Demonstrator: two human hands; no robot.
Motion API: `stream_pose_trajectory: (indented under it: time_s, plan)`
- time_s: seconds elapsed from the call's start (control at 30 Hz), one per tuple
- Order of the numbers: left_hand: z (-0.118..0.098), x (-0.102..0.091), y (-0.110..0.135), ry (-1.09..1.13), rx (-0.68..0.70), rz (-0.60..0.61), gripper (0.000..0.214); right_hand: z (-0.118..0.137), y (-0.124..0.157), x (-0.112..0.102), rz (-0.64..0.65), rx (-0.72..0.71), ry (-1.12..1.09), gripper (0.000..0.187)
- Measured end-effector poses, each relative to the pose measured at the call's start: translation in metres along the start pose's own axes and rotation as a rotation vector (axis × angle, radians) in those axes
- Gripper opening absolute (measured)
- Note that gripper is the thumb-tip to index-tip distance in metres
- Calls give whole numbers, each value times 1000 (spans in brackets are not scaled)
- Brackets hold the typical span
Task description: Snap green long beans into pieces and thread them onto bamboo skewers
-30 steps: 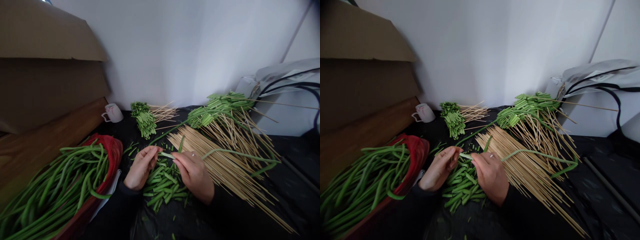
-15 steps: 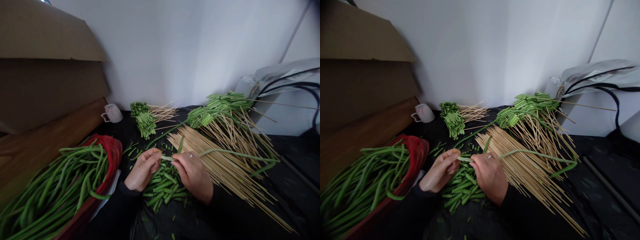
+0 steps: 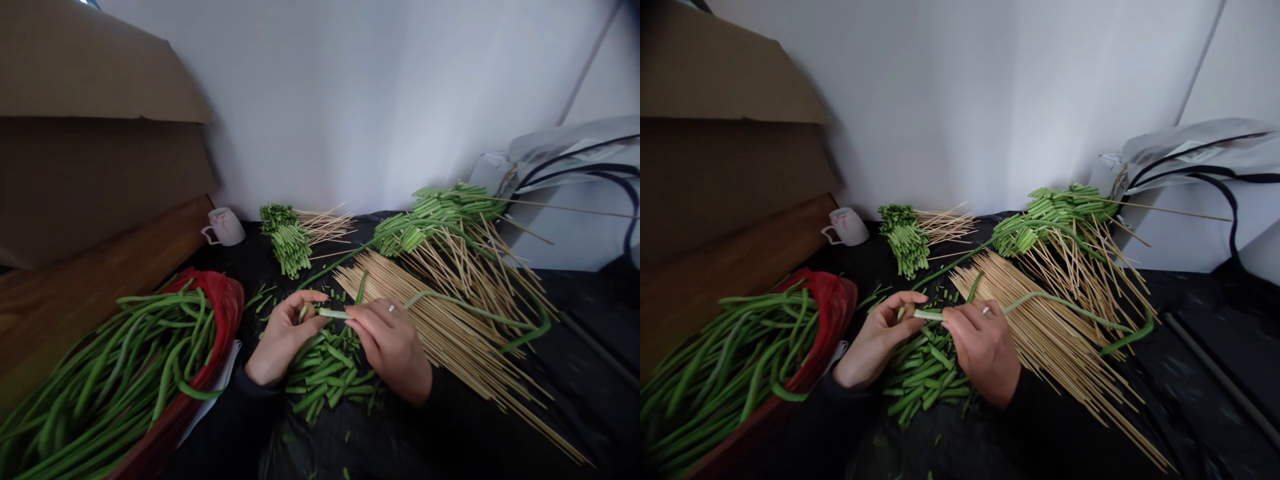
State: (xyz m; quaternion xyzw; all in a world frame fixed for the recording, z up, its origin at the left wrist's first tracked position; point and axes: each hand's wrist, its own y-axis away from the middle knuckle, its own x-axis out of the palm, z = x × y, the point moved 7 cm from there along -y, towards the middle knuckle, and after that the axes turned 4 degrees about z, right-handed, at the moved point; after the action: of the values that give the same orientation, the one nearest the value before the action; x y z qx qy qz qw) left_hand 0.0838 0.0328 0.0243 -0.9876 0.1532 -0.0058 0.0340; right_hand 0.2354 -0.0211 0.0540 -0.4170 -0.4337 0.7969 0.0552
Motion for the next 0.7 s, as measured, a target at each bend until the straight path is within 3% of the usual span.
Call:
stream_pose_trajectory:
  time_s: [0.13, 0.37, 0.5, 0.57, 0.7]
  plan:
    - [-1, 3, 2, -11, -8, 39, 26, 1, 0, 1, 23, -32, 55, 17]
    - [-4, -24, -3, -145, 94, -223, 20, -16, 0, 11, 147, 30, 125, 24]
    - [-15, -29, 0, -387, 221, -309, 18, -20, 1, 13, 170, 9, 198, 25]
    - [-23, -21, 4, -563, 342, -273, 18, -19, 1, 14, 169, -16, 237, 22]
    - [-25, 4, 11, -834, 514, -75, 22, -12, 3, 14, 170, -89, 306, 20]
